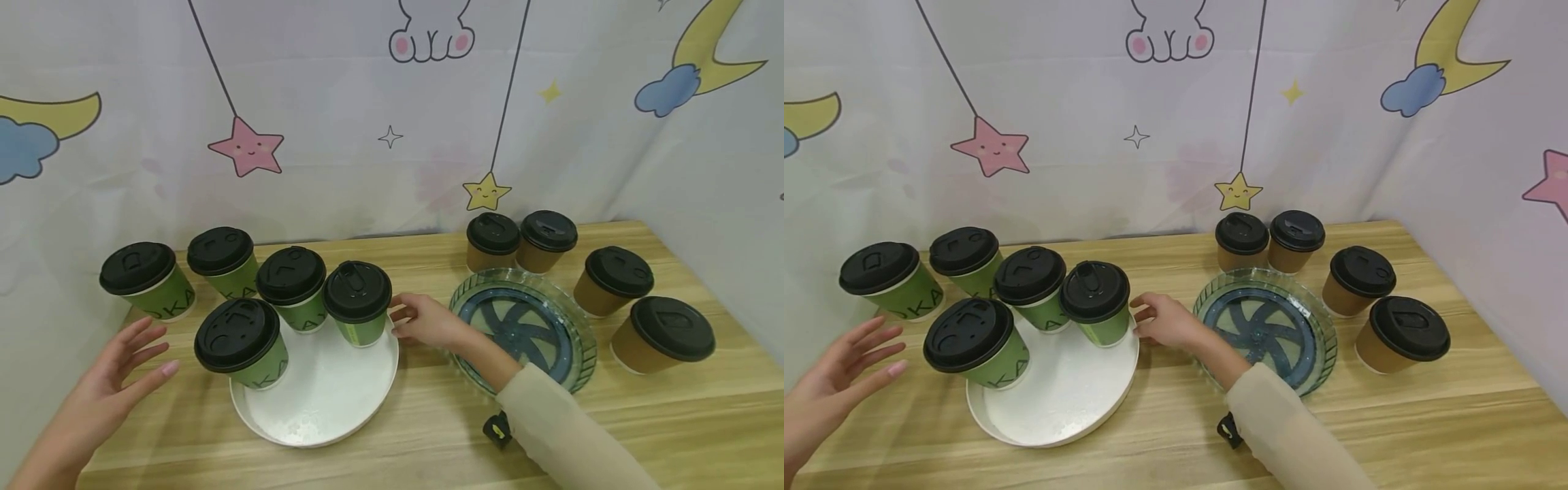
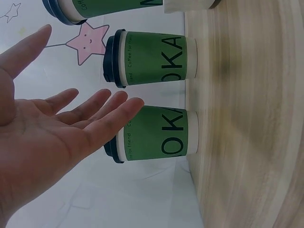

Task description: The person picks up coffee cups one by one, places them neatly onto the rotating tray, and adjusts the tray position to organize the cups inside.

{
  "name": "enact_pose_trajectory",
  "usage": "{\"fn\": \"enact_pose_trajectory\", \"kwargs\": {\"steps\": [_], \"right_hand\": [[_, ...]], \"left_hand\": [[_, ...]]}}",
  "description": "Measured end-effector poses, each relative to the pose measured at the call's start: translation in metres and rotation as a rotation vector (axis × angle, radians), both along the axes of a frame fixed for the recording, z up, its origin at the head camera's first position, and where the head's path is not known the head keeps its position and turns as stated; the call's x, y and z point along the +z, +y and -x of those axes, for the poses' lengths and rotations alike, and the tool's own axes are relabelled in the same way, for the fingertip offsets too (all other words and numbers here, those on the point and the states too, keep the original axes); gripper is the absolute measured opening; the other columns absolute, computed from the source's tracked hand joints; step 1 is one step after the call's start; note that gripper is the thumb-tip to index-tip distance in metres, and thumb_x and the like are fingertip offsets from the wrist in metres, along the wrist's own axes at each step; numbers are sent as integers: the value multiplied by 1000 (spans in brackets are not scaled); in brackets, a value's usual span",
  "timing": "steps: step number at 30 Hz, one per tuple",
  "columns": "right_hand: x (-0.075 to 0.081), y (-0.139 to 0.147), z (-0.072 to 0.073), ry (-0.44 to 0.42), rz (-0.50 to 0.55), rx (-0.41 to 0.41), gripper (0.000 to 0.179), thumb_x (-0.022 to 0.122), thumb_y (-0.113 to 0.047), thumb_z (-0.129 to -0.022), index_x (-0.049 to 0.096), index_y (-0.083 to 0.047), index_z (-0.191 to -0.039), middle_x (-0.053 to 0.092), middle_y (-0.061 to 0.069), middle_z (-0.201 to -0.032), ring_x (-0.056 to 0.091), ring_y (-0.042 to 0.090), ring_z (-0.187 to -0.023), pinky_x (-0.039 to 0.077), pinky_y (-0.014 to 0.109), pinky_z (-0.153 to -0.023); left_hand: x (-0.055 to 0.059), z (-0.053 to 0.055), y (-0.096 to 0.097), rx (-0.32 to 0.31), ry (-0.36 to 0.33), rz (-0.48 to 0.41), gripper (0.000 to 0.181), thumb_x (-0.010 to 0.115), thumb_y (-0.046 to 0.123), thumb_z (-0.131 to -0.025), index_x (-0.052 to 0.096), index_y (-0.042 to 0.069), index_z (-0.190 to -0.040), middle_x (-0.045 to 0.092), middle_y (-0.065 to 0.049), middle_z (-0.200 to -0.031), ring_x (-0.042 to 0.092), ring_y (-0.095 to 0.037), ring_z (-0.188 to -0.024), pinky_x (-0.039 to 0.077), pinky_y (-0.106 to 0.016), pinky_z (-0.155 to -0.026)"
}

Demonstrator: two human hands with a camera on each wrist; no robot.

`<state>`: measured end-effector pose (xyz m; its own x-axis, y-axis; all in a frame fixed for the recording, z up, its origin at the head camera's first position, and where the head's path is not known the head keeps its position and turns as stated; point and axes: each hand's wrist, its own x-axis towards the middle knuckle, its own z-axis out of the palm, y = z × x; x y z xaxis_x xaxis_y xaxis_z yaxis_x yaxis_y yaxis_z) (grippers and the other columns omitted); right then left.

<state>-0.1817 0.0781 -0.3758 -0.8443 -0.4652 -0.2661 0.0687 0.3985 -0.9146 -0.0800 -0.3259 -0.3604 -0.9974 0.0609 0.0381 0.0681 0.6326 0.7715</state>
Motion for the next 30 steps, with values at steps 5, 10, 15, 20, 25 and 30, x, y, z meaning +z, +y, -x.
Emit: {"fn": "enact_pose_trajectory", "kwargs": {"steps": [5, 10, 15, 20, 25, 30], "right_hand": [[-2, 4, -2, -12, 35, 23, 37, 59, 7, -83, 49, 6, -119, 57, 23, -113, 56, 30, -104, 53, 35, -74], [0, 11, -4, -40, 46, 62, 28, 60, 6, -82, 52, 9, -109, 63, 20, -98, 63, 26, -87, 54, 36, -70], [-1, 12, -3, -1, 54, 65, 23, 55, 3, -87, 54, 8, -109, 63, 17, -94, 63, 27, -82, 54, 38, -68], [-5, 8, -2, -14, 104, 27, 32, 54, 6, -86, 52, 6, -118, 60, 18, -104, 60, 23, -91, 54, 39, -72], [-6, 7, -4, -33, 104, 29, 33, 55, 7, -85, 52, 5, -118, 60, 16, -98, 60, 20, -88, 54, 38, -72], [-8, 9, -6, -62, 125, 37, 31, 55, 9, -84, 53, 6, -115, 60, 13, -91, 61, 20, -83, 54, 38, -72]], "left_hand": [[1, -1, 0, 10, -13, 3, 74, 53, 17, -93, 3, 21, -147, 25, -8, -144, 33, 16, -104, 36, -3, -71], [1, -1, -2, 19, -12, 5, 74, 54, 16, -93, 3, 21, -148, 26, -4, -143, 32, 16, -104, 35, -2, -70], [-9, 5, -11, 19, 7, -5, 74, 55, 15, -93, 5, 20, -148, 27, -5, -143, 35, 11, -112, 39, -7, -79], [-8, 12, -11, 23, 35, 6, 74, 56, 16, -92, 7, 17, -148, 30, -4, -141, 35, 11, -114, 38, -7, -80], [6, 14, -5, 24, 70, -11, 71, 55, 13, -92, 10, 13, -147, 35, 12, -133, 34, 15, -106, 33, -1, -73], [13, 16, -6, 110, 57, 13, 70, 56, 21, -92, 13, 17, -147, 35, 14, -130, 33, 10, -111, 34, -6, -79]]}}
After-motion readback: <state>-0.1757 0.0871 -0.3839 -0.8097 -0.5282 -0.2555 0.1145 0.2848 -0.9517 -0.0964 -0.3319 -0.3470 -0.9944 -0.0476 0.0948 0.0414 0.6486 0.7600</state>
